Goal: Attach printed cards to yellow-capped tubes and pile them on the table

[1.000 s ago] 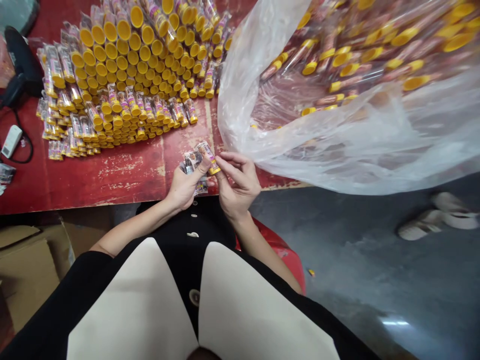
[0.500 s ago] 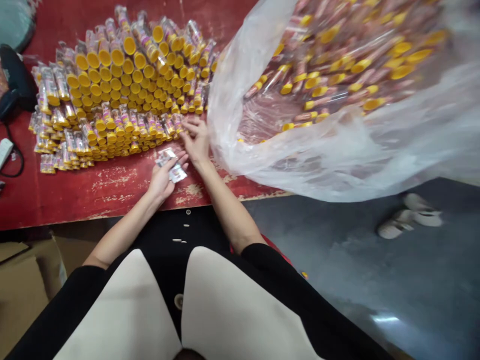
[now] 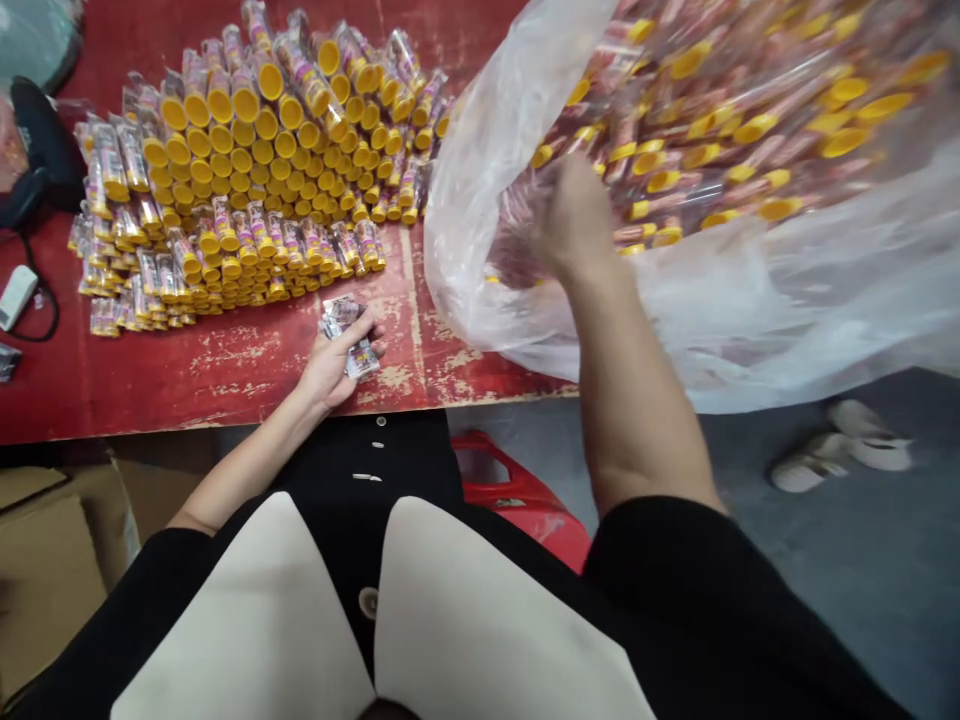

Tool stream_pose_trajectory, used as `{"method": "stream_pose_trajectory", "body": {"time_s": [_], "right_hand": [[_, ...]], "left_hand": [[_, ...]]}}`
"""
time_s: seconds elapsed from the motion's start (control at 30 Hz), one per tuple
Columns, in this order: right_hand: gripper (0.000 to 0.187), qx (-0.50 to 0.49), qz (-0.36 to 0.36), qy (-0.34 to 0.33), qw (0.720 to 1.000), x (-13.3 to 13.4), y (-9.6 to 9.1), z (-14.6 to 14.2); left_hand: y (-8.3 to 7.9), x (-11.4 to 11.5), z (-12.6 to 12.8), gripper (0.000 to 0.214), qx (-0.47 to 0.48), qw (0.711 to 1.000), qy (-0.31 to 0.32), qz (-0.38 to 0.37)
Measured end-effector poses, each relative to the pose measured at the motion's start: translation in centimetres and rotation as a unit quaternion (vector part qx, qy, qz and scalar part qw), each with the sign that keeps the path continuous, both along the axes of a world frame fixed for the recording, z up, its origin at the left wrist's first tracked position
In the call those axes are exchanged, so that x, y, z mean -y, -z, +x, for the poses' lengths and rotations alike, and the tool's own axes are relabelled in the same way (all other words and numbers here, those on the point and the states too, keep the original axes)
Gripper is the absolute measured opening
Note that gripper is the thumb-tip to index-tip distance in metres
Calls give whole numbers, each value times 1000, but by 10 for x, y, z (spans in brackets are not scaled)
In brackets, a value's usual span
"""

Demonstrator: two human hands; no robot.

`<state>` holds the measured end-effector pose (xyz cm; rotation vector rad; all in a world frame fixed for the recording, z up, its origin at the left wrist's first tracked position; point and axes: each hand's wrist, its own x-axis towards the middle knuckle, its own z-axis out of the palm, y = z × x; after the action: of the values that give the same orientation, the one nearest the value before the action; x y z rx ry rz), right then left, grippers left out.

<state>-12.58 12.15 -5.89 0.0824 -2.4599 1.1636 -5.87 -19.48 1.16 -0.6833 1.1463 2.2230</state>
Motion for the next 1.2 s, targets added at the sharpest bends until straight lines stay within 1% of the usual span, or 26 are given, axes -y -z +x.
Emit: {"method": "stream_pose_trajectory", "body": {"time_s": [0.07, 0.1, 0.13, 0.17, 0.2, 0.27, 0.3, 0.33, 0.37, 0.4, 0.5, 0.57, 0.63, 0.73, 0.8, 0.83, 0.9, 0.97, 1.03, 1.1, 1.13, 1.17, 1.2], "right_hand": [[18, -18, -47, 55, 997, 35, -23, 42], [18, -13, -94, 67, 993, 58, -34, 62], [22, 32, -153, 45, 987, 83, -44, 79], [27, 88, -210, 9, 974, 108, -52, 94], [33, 129, -271, -24, 954, 132, -56, 105], [37, 155, -369, -48, 915, 168, -58, 116], [37, 154, -401, -50, 901, 179, -56, 119], [36, 147, -419, -47, 895, 185, -53, 120], [35, 139, -421, -45, 895, 187, -51, 120], [35, 130, -411, -45, 901, 186, -49, 120], [41, 90, -337, -62, 935, 178, -49, 122], [33, 70, -300, -78, 948, 174, -51, 123], [24, 61, -295, -75, 951, 174, -50, 125], [24, 84, -332, -41, 939, 177, -44, 127], [24, 75, -351, 15, 933, 179, -41, 129], [24, 52, -348, 49, 935, 179, -40, 130], [20, -14, -312, 108, 944, 181, -39, 133], [13, -68, -256, 136, 955, 182, -39, 139], [9, -96, -190, 118, 970, 182, -37, 147], [11, -93, -123, 62, 986, 181, -36, 157], [12, -79, -104, 43, 990, 180, -36, 161], [13, -62, -104, 41, 992, 180, -37, 165], [15, -45, -124, 55, 990, 179, -38, 168]], "left_hand": [[1, -3, 1, 18, -11, 1000, -7, 6], [1, -6, 3, 19, -17, 1000, -5, 11], [2, -9, 5, 20, -21, 1000, 0, 17], [2, -12, 7, 21, -23, 999, 9, 27], [2, -15, 9, 22, -23, 999, 17, 37], [2, -19, 14, 26, -16, 998, 32, 55], [1, -20, 16, 28, -9, 997, 40, 63], [1, -19, 18, 31, -2, 997, 48, 67], [0, -18, 19, 32, 3, 996, 58, 69], [0, -15, 20, 34, 6, 995, 69, 67], [-3, -7, 22, 38, -3, 994, 104, 45], [-4, -3, 23, 41, -16, 992, 125, 27], [-5, -1, 25, 44, -30, 988, 148, 19], [-4, 2, 29, 48, -31, 986, 161, 20], [-1, 3, 31, 48, -10, 990, 139, 20], [0, 4, 32, 47, 4, 993, 119, 15], [2, 5, 32, 45, 32, 996, 80, 3], [1, 4, 32, 42, 51, 997, 61, 5], [-1, 1, 32, 39, 55, 996, 62, 22], [-4, -2, 32, 33, 39, 997, 60, 24], [-5, -4, 33, 31, 23, 998, 52, 14], [-5, -5, 33, 31, 4, 999, 38, -2], [-5, -6, 33, 33, -17, 999, 22, -21]]}}
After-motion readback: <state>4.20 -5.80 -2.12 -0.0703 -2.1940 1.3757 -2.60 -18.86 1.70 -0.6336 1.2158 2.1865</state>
